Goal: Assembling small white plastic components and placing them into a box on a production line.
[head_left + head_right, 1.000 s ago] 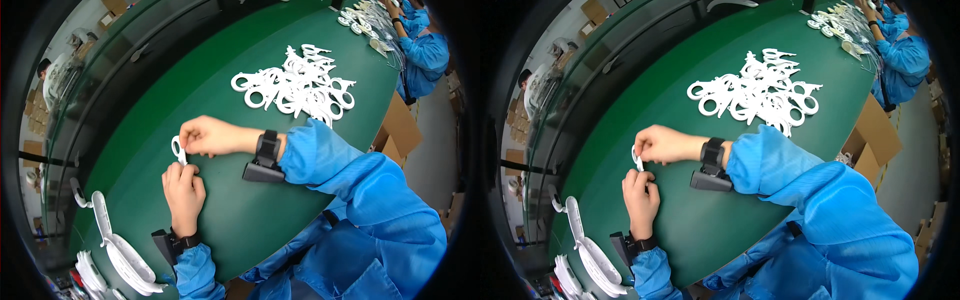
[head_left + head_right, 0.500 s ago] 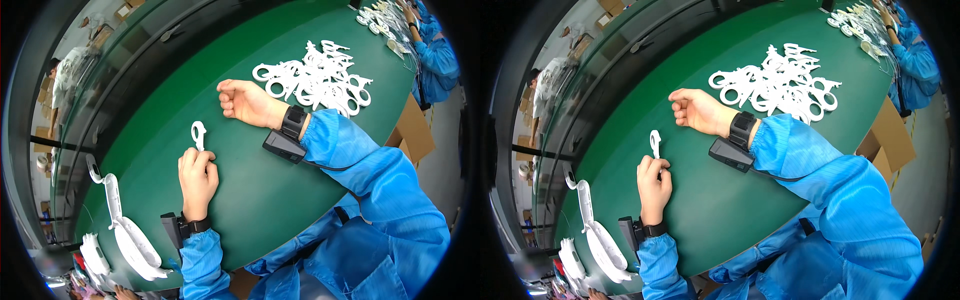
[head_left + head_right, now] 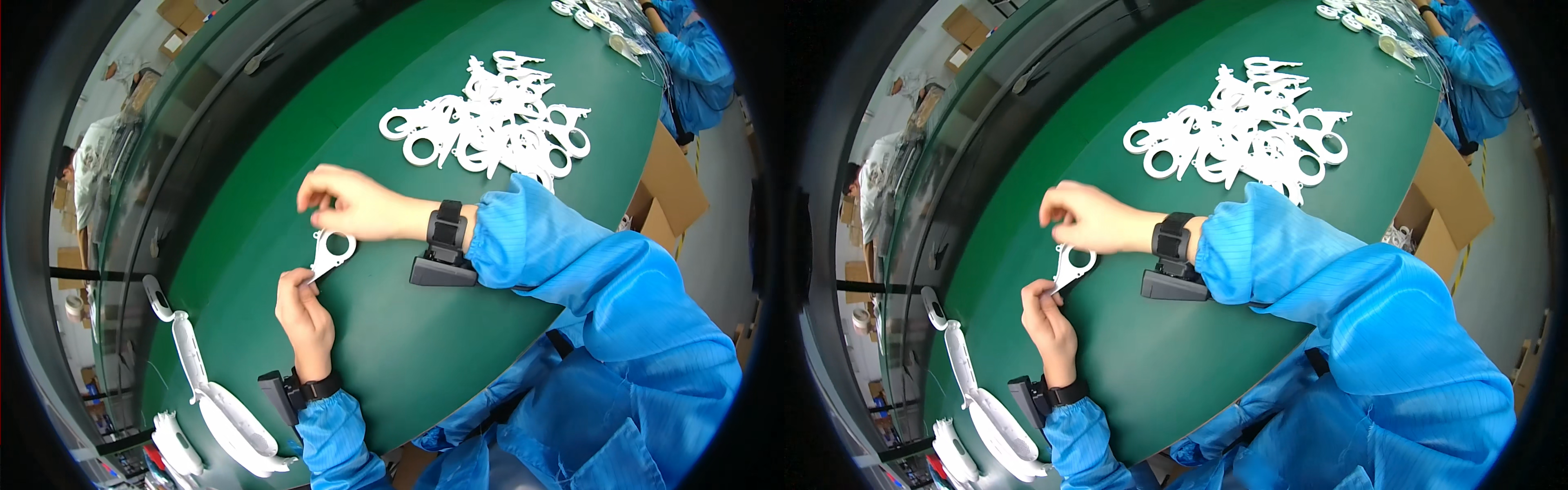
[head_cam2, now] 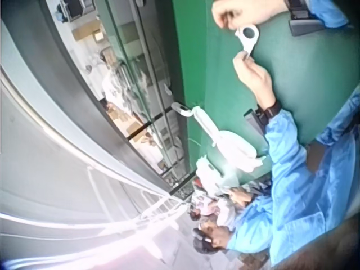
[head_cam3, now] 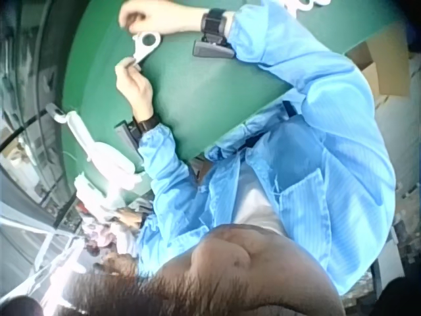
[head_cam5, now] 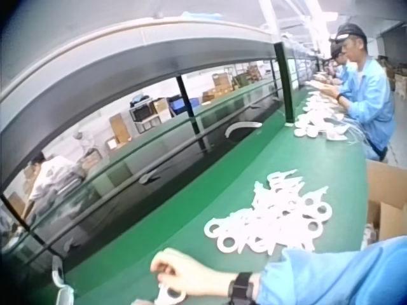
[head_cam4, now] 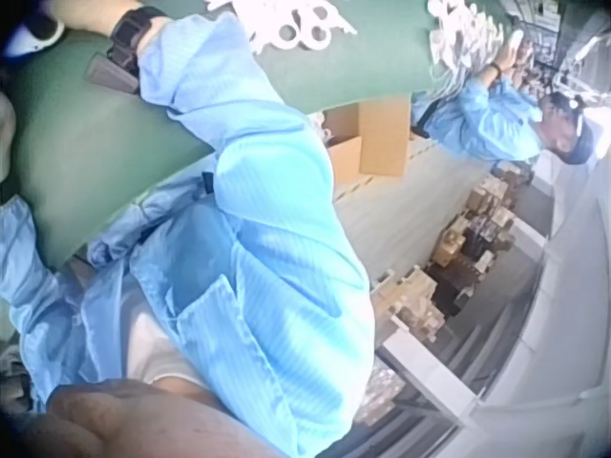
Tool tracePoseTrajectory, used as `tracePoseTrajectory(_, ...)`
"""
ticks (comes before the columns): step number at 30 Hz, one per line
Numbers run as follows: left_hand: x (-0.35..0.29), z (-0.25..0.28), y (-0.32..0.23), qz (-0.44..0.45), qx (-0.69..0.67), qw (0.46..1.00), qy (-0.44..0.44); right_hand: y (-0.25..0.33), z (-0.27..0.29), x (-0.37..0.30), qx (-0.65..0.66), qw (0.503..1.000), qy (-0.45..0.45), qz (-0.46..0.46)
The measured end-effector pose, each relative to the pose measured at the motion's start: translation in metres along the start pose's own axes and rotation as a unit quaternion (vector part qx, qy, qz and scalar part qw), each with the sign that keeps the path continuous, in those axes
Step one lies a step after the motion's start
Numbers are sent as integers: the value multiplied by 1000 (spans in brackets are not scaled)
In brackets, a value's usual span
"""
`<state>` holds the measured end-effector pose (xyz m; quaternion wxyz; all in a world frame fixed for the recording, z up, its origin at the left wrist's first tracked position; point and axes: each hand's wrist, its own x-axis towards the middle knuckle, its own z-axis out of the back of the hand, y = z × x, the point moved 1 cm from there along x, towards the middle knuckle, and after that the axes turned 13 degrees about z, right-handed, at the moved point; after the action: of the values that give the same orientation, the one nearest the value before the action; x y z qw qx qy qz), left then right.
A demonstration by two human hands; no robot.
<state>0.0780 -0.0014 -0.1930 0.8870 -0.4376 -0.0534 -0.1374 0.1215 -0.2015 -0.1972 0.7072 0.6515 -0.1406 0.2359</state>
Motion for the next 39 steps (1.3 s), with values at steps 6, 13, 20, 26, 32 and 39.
tracePoseTrajectory(6,1,0,3,7,-10,998,-61,10,6,2,-27,984,173,-40)
tracePoseTrajectory(13,23,12,19,61,-115,986,-107,3,6,2,-2,991,131,-10)
tracePoseTrajectory(20,106,91,121,44,201,935,-288,2,8,5,-4,993,112,-36)
tracePoseTrajectory(26,145,146,160,350,435,754,-346,0,10,11,-32,994,104,-21)
tracePoseTrajectory(32,165,219,230,339,160,898,-232,-2,4,11,6,996,93,-10)
tracePoseTrajectory(39,90,126,88,235,-141,960,-51,-9,17,9,70,989,-117,-51)
